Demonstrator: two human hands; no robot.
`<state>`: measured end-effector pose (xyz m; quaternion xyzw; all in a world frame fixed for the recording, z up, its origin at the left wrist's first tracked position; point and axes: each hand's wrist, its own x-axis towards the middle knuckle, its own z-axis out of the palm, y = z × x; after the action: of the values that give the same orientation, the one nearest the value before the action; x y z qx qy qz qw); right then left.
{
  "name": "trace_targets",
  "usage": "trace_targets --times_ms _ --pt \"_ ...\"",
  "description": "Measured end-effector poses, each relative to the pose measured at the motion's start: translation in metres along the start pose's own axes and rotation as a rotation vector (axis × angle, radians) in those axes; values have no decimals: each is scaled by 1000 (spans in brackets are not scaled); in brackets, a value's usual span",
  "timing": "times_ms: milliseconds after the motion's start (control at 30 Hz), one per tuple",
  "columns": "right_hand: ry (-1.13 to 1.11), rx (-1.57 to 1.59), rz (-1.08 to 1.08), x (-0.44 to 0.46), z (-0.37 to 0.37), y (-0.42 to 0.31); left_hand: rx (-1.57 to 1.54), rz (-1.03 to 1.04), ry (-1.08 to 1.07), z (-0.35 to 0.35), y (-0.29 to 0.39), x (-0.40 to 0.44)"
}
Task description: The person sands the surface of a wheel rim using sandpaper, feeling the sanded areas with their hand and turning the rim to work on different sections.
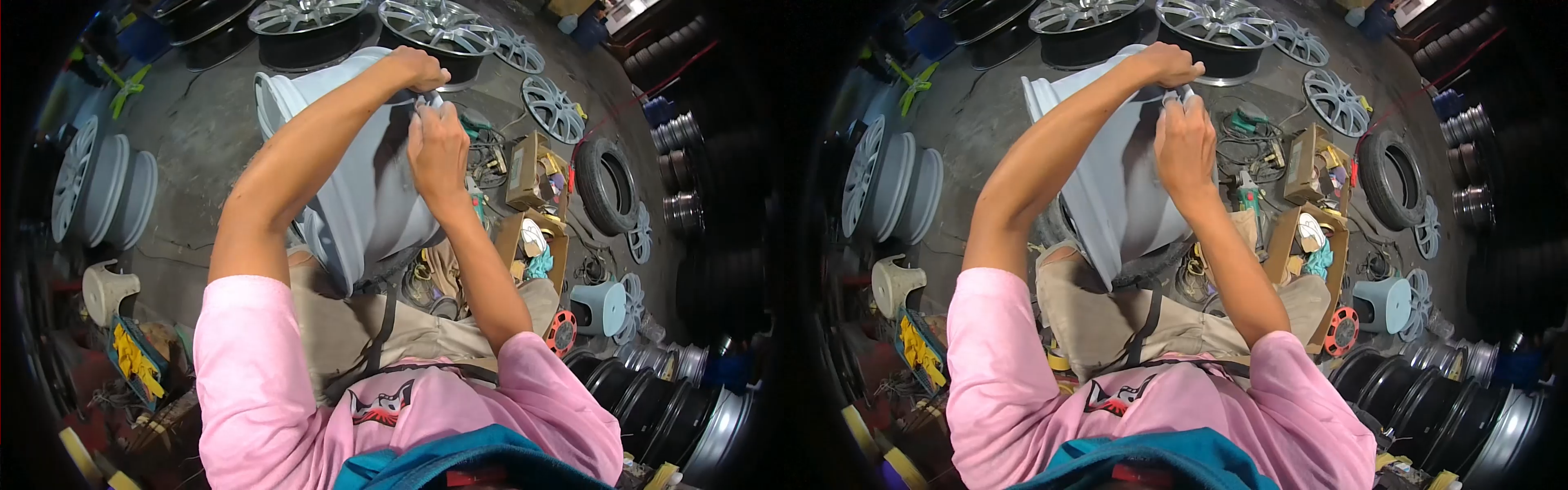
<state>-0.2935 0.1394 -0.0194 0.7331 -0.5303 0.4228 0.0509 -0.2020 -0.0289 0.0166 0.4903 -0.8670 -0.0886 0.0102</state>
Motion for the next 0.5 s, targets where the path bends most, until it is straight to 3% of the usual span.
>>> trace_targets --times_ms 67,133,167,300,500 --pt "28 19 -33 -17 -9 -4 64 34 9 7 -4 8" --pt "-122 26 55 -40 -19 -7 103 56 66 6 -6 11" --pt "-51 41 -38 -37 -20 -5 70 49 43 1 -3 7" --pt "-83 -18 0 2 -4 -2 38 45 15 6 -1 7" --pt "-77 11 -36 -28 -18 -5 57 37 20 5 0 7"
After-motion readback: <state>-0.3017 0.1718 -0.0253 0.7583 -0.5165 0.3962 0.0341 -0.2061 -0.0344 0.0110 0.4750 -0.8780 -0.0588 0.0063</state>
